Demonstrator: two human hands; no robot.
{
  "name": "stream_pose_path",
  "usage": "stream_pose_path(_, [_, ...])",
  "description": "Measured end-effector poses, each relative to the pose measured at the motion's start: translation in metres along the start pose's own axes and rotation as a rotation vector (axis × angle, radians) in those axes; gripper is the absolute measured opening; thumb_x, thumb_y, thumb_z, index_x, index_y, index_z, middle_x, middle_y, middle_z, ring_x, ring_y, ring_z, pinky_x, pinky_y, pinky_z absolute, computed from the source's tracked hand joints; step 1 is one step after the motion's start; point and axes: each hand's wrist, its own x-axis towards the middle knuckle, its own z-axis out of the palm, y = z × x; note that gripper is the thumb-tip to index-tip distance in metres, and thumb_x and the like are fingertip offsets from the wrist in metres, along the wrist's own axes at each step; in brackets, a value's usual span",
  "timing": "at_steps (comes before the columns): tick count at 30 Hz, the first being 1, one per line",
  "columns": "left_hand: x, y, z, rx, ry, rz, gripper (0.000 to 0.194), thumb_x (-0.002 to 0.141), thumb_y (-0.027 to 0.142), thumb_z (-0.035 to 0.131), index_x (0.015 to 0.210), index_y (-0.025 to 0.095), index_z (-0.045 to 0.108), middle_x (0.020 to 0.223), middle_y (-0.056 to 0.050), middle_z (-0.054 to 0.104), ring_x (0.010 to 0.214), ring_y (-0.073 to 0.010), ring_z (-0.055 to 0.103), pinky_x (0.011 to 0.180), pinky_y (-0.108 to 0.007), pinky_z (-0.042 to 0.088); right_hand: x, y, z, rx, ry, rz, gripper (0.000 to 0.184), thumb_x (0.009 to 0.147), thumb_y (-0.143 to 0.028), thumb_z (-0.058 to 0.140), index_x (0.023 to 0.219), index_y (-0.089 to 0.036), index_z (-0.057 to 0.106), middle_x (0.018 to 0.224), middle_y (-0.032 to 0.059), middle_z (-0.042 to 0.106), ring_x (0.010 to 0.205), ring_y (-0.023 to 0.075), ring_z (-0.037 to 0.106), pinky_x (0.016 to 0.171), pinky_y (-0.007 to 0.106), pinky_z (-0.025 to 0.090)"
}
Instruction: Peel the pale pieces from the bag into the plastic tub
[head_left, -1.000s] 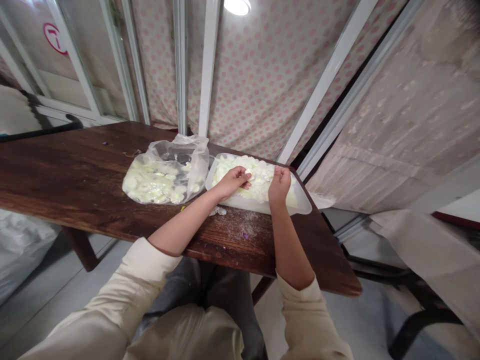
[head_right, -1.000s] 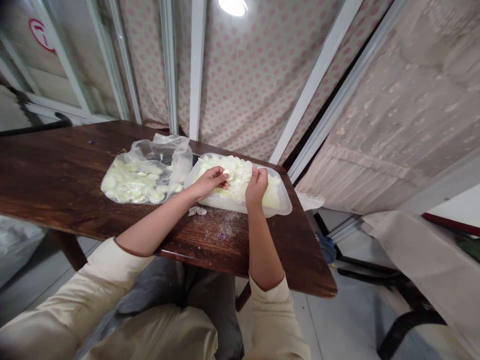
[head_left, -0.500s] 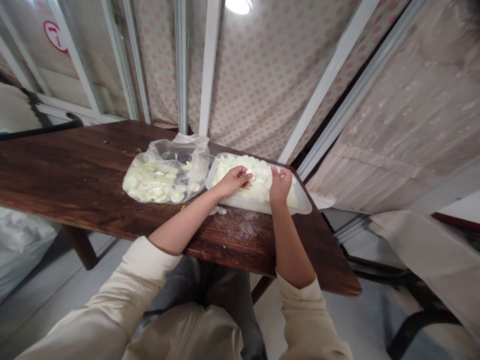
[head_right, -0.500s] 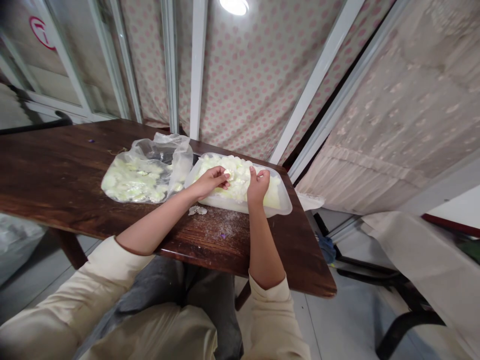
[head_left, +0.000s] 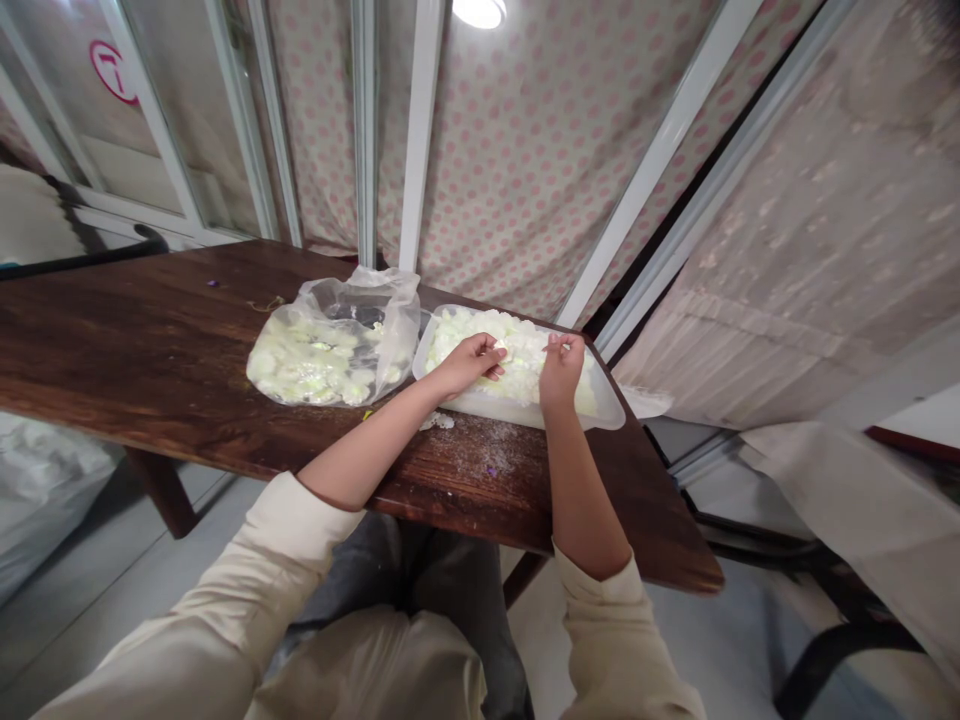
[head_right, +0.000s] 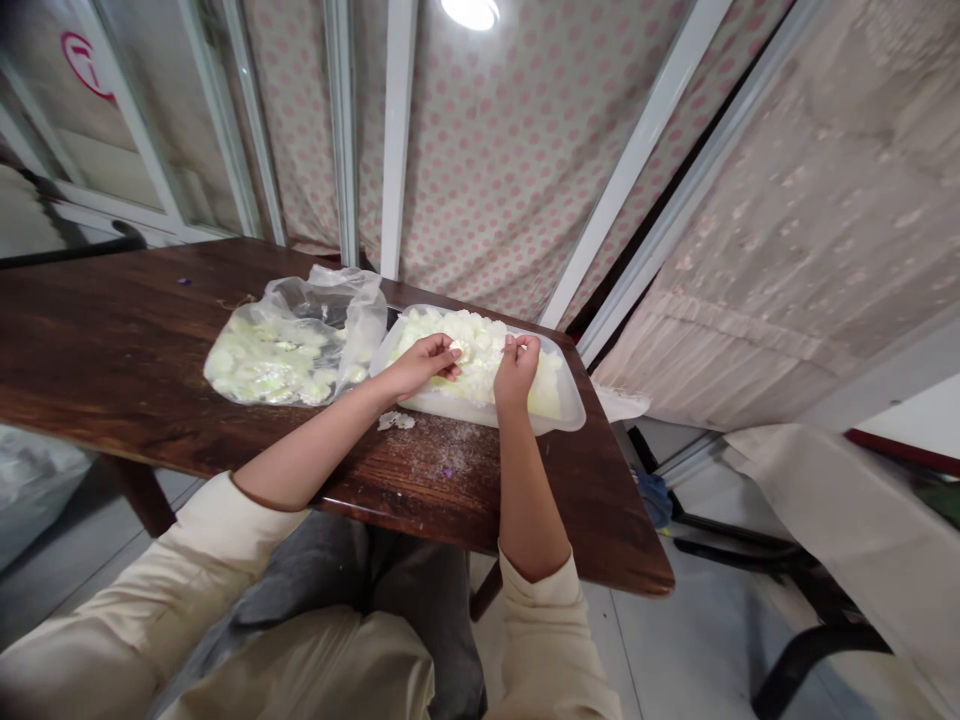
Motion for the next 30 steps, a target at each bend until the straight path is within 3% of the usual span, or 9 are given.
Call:
stream_pose_path(7, [-0.0002,0.0007,-0.0001,0.015,0.004,0.0,0.017,0.076,0.026,0.055,0.076,0.014,0.044,0.063,0.001,0.053,0.057,-0.0061,0.053,0.063,-0.024,0.044,-0.002,-0.0068,-0.0005,0.034,-0.014,0.04,0.029,0.077,-0.047,0.048,0.073,-0.021,0.036,0.056,-0.0078,0.032,0.05,0.007,0.032,0.054,0.022,0.031])
stream_pose_path(11, [0.0005,0.0001,-0.0003,0.019,0.007,0.009,0.016,0.077,0.026,0.055,0.076,0.014,0.044,0.064,0.001,0.053,0.057,-0.0061,0.053,0.063,-0.024,0.044,-0.0023,-0.0083,-0.0016,0.005,0.044,0.071,0.035,0.074,-0.053,0.049,0.068,-0.02,0.038,0.054,-0.0073,0.032,0.05,0.0073,0.031,0.053,0.022,0.03])
stream_pose_path(15, [0.0004,0.0002,-0.0003,0.025,0.003,0.005,0.016,0.077,0.026,0.055,0.076,0.014,0.044,0.063,0.002,0.053,0.056,-0.006,0.053,0.062,-0.023,0.044,-0.002,-0.0071,-0.0016,0.015,0.069,0.045,0.045,0.079,-0.06,0.032,0.06,-0.019,0.039,0.055,-0.0039,0.038,0.054,0.009,0.038,0.057,0.024,0.034])
stream_pose_path(19, [-0.0012,0.0025,0.0004,0.032,0.0,-0.006,0.016,0.076,0.026,0.055,0.075,0.014,0.044,0.062,0.002,0.053,0.056,-0.006,0.053,0.062,-0.023,0.043,-0.0023,-0.0095,-0.001,0.014,0.048,0.203,0.059,0.082,-0.063,0.009,0.053,-0.02,0.038,0.05,-0.0023,0.037,0.048,0.0095,0.038,0.053,0.025,0.032])
stream_pose_path(23, [-0.0019,0.0032,0.0005,0.042,-0.011,-0.013,0.015,0.077,0.025,0.054,0.075,0.014,0.044,0.063,0.002,0.054,0.056,-0.0059,0.053,0.062,-0.023,0.043,-0.0023,-0.0095,-0.0013,-0.014,0.028,0.274,0.061,0.083,-0.061,0.003,0.052,-0.02,0.036,0.045,-0.004,0.029,0.044,0.0095,0.031,0.049,0.025,0.028])
stream_pose_path(30, [-0.0018,0.0022,0.0006,0.021,-0.013,-0.012,0.017,0.076,0.026,0.056,0.074,0.014,0.044,0.062,0.003,0.052,0.056,-0.0053,0.053,0.061,-0.022,0.043,-0.0007,-0.0019,0.0009,-0.097,-0.058,0.066,0.044,0.079,-0.056,0.037,0.055,-0.02,0.029,0.052,-0.0059,0.026,0.051,0.0084,0.028,0.053,0.024,0.027])
